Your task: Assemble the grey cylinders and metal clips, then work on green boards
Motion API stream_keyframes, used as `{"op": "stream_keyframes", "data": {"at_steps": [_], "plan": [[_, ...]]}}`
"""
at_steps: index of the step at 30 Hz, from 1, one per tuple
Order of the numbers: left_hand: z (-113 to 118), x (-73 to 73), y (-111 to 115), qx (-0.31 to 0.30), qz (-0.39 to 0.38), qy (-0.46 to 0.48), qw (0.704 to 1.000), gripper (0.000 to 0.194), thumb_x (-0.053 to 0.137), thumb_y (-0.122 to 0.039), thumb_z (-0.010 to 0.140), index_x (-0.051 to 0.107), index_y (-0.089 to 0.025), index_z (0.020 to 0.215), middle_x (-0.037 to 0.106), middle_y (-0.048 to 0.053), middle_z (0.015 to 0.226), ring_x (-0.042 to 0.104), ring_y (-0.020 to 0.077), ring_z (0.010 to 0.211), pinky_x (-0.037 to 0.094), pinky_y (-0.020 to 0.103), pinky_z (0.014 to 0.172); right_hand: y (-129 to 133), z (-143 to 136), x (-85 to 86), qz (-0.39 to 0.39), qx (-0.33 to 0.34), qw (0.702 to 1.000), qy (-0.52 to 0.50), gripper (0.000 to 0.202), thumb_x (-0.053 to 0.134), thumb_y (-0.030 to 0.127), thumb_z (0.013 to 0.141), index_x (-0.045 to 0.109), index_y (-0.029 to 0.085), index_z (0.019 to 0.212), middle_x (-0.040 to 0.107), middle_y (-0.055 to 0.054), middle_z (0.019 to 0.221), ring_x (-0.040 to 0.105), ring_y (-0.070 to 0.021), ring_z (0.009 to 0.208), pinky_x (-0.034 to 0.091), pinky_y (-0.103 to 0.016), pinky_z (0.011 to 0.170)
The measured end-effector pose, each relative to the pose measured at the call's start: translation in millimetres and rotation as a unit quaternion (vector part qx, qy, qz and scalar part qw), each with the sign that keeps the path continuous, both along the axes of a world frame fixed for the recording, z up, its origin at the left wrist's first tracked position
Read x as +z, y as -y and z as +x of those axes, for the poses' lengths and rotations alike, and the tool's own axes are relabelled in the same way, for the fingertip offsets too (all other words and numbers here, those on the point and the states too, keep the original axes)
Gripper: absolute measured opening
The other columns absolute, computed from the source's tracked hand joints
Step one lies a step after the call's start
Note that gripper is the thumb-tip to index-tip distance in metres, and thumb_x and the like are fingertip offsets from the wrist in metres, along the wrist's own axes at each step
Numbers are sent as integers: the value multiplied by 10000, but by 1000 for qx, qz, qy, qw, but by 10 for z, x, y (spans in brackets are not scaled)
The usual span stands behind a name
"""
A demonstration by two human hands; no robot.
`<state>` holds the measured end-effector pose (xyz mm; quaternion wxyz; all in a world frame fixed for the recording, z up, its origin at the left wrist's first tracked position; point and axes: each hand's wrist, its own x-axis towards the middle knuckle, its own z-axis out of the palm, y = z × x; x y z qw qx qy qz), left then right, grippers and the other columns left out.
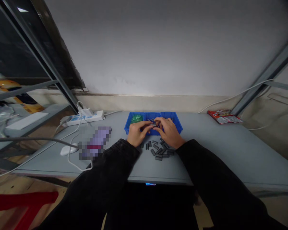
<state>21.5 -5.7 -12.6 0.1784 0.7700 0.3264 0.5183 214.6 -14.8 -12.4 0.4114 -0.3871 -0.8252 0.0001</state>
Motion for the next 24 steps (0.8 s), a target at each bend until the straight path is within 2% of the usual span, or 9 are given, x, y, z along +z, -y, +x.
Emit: {"op": "stream_keyframes", "data": {"at_steps": [4,7,13,16,20,22,24], "plan": [[-5,-2,-4,-8,8,-14,1000,175,675,-273,940,754,-151,1038,776,37,812,698,118,599,585,256,674,-7,4,2,19,-1,1000,16,134,476,254,1020,589,200,1065,669,-90,1044,588,-255,990,385,-385,848],[-13,-6,-11,-7,15,-17,1000,189,675,-288,942,753,-144,1037,769,35,779,697,120,603,586,262,676,-13,9,7,24,-9,999,33,216,420,271,1044,614,203,978,677,-78,1008,577,-248,966,371,-387,841],[-5,-5,-3,-5,8,-8,1000,202,662,-296,950,751,-140,1043,772,43,805,693,120,601,591,270,683,7,3,7,25,-5,999,18,225,477,327,1032,613,185,1141,687,-78,1018,586,-237,950,377,-371,845],[0,6,2,-5,15,-13,1000,210,665,-295,948,746,-132,1051,770,45,799,689,122,600,592,272,682,5,4,4,42,-6,999,16,213,456,301,1038,640,195,1057,702,-69,978,599,-229,929,373,-368,844],[-38,23,-20,0,33,-38,999,210,636,-304,967,741,-133,1032,775,57,847,672,114,586,582,263,653,-62,81,17,48,-78,995,-26,232,453,301,1037,666,213,1011,722,-51,979,618,-220,943,361,-374,881],[-72,22,-40,-18,58,-93,994,202,614,-292,980,743,-140,1010,778,67,893,702,131,670,585,274,702,-125,170,20,36,-134,989,-51,195,497,289,1012,677,216,1002,727,-49,996,624,-224,957,352,-378,893],[-98,10,-57,-61,75,-169,981,198,592,-278,991,739,-152,1035,779,73,963,731,157,809,585,295,787,-195,277,10,7,-188,981,-48,157,541,266,976,692,221,986,730,-50,980,626,-232,939,339,-387,883]]}}
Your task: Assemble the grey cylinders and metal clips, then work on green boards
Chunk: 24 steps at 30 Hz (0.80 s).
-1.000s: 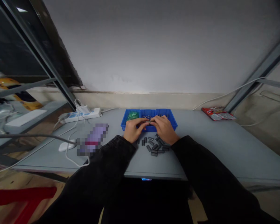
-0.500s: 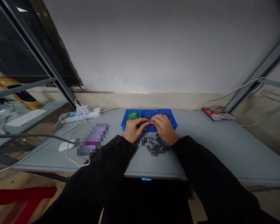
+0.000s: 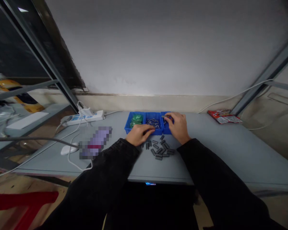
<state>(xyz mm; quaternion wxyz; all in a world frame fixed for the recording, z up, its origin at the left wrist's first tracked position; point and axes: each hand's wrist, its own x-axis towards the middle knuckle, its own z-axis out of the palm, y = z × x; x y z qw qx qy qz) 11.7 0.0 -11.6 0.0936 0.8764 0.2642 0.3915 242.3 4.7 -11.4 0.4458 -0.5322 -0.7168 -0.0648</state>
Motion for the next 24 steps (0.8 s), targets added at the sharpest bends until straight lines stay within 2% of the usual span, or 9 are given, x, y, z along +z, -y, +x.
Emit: {"op": "stream_keyframes", "data": {"at_steps": [2,5,10,14,19,24], "plan": [[-10,-20,-9,-37,-2,-79,996,208,568,-275,1003,728,-171,1085,774,72,1019,736,175,911,576,307,845,-62,99,-23,-43,-40,998,13,148,558,234,944,705,224,963,732,-58,963,622,-246,937,322,-395,872],[9,-50,-4,-56,-11,-154,986,236,551,-291,1011,713,-177,1139,766,78,1037,733,187,934,570,310,849,-123,188,-72,-88,-73,993,27,163,558,199,907,715,221,942,733,-71,947,616,-263,954,303,-400,861],[78,-59,49,-51,-2,-195,980,271,539,-323,1017,704,-166,1164,759,91,1046,731,197,928,572,318,840,-158,201,-136,-134,-95,986,40,176,564,207,871,726,217,938,746,-72,875,618,-279,960,266,-416,877],[121,-52,84,-26,-1,-185,982,285,533,-341,1020,690,-192,1205,754,71,1111,732,211,986,576,337,871,-176,207,-159,-124,-94,988,18,296,478,154,879,697,201,1072,758,-82,901,629,-259,969,244,-411,887],[176,-53,96,-24,9,-196,980,306,561,-335,1007,663,-203,1263,736,85,1179,722,212,1044,570,350,913,-186,205,-196,-114,-71,991,21,273,453,155,885,710,209,960,744,-66,807,619,-249,879,227,-419,880],[248,-15,105,-4,13,-215,977,329,588,-339,989,652,-208,1284,738,99,1174,733,222,992,571,348,854,-169,180,-192,-64,-81,993,50,241,461,203,920,702,214,915,723,-74,805,584,-255,855,235,-426,870]]}}
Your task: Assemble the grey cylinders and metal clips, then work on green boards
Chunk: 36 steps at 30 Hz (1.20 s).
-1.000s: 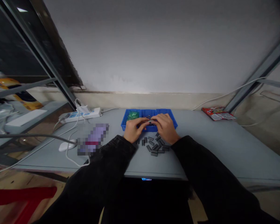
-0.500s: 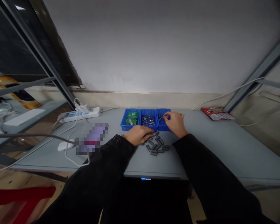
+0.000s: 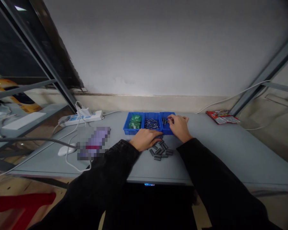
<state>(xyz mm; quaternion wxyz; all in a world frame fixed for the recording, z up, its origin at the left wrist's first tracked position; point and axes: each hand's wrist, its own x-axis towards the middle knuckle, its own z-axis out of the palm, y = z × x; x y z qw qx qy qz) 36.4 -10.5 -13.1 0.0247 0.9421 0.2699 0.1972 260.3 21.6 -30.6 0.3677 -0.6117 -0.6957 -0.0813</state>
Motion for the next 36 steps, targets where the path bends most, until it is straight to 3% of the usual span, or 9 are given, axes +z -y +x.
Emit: {"op": "stream_keyframes", "data": {"at_steps": [7,12,19,29,36], "plan": [[57,55,13,21,-4,-67,998,239,587,-328,983,708,-244,1172,763,65,1029,735,223,872,515,297,700,83,-110,103,14,29,999,5,182,512,200,931,689,219,897,729,-61,861,591,-265,913,241,-436,892],[46,74,37,16,-12,-71,997,216,560,-276,992,711,-284,1147,751,34,1032,719,198,878,480,271,684,127,-187,120,14,49,999,-3,185,510,183,924,688,220,889,729,-58,850,592,-262,909,237,-433,886],[57,75,50,17,-18,-55,998,182,572,-316,989,719,-213,956,742,42,978,707,182,814,476,278,677,119,-189,104,26,57,998,-11,191,498,191,919,679,228,869,719,-48,813,590,-257,878,238,-433,884],[-10,53,-1,24,-48,-44,998,160,612,-279,966,712,-227,1079,760,55,968,732,214,871,510,294,719,127,-211,110,38,65,997,-18,183,505,192,922,676,231,870,722,-42,815,591,-244,872,250,-436,906],[-23,64,44,54,-20,-80,995,230,647,-339,947,699,-233,1144,763,65,1004,737,241,875,510,302,694,146,-238,116,35,81,996,-17,178,509,186,929,677,233,896,740,-39,862,607,-242,893,249,-442,923]]}}
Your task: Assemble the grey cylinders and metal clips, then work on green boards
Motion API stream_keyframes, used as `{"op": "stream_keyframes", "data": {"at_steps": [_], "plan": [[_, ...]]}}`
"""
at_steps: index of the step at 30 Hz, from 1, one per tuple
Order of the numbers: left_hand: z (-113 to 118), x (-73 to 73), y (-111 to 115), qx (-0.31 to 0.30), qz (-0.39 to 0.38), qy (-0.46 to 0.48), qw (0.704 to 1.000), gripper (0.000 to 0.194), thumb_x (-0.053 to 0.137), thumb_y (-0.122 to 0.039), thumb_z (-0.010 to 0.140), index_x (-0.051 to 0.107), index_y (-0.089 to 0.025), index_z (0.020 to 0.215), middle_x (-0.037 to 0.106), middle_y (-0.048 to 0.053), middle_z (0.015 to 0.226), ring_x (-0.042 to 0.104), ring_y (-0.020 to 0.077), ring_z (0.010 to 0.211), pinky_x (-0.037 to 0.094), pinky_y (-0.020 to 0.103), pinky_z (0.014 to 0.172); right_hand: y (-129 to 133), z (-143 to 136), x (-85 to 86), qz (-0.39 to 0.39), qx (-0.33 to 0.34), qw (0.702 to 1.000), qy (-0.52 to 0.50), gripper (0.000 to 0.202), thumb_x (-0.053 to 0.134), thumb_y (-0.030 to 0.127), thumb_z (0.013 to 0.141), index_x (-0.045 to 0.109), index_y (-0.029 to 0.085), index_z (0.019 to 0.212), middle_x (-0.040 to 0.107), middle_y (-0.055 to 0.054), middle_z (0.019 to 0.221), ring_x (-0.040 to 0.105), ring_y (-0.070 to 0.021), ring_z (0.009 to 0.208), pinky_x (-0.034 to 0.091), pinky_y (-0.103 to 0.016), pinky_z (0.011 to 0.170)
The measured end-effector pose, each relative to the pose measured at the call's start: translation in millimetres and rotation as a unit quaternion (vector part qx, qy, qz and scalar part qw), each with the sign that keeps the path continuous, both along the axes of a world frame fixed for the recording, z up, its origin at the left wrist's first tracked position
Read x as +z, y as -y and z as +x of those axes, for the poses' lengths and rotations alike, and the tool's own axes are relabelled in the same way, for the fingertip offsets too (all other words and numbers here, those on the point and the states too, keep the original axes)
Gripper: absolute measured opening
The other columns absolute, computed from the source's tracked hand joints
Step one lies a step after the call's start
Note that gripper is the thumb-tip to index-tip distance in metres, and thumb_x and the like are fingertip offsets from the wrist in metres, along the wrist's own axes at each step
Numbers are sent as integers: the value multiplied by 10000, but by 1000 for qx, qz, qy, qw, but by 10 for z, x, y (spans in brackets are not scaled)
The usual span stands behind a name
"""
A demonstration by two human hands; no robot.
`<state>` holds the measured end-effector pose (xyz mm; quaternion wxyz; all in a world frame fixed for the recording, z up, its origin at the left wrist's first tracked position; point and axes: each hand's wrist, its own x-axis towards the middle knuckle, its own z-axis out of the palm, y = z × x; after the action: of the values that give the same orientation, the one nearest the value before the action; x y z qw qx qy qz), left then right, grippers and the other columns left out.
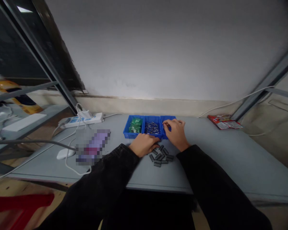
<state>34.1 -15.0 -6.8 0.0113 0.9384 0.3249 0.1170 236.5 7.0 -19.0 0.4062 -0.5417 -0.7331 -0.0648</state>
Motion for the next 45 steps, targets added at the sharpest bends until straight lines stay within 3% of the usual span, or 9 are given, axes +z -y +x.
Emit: {"op": "stream_keyframes", "data": {"at_steps": [5,8,13,18,25,32,37,45], "plan": [[14,24,28,25,14,-16,999,179,641,-323,945,715,-234,1081,765,65,960,733,229,819,496,285,659,18,-15,18,-1,-4,1000,0,175,506,190,932,672,232,899,731,-34,831,606,-241,886,257,-435,913],[0,11,14,10,6,1,1000,149,638,-281,945,718,-231,1060,765,58,960,732,223,826,505,285,673,45,-27,56,11,4,1000,-11,183,490,208,952,667,233,911,729,-37,821,606,-241,876,264,-436,910],[-40,-24,-11,-40,3,133,990,186,639,-288,960,691,-221,1125,761,40,990,723,173,833,530,265,730,128,-75,132,35,37,998,-26,206,506,316,990,626,223,850,701,-23,794,598,-221,851,280,-420,902],[-105,-22,-41,-12,72,295,953,185,669,-349,945,683,-177,1011,736,18,817,645,106,619,518,227,663,217,-137,167,21,130,991,30,329,484,352,1015,568,212,729,656,-3,729,560,-195,812,293,-398,868],[-173,-49,-59,-9,161,307,938,156,638,-324,961,672,-175,989,737,28,814,626,100,590,523,225,642,234,-197,139,2,224,973,47,230,502,269,1011,634,193,839,697,-19,825,578,-183,831,317,-385,852],[-184,-18,-104,-9,141,343,929,203,678,-364,938,686,-178,1018,743,58,983,680,123,731,553,234,721,214,-205,152,32,228,973,-15,147,588,269,984,665,194,884,721,-41,853,608,-204,816,367,-370,794],[-224,-22,-154,-6,95,360,928,178,645,-302,963,727,-179,1062,769,64,1021,710,137,752,580,260,778,212,-176,154,39,224,972,-61,87,608,234,969,694,218,962,751,-36,911,660,-209,842,433,-357,805],[-209,-44,-158,13,44,390,920,187,664,-282,952,743,-171,1080,785,49,924,698,111,618,581,240,671,196,-175,82,58,230,971,-42,156,517,229,1014,672,218,1026,750,-50,1000,675,-216,944,432,-374,859]]}}
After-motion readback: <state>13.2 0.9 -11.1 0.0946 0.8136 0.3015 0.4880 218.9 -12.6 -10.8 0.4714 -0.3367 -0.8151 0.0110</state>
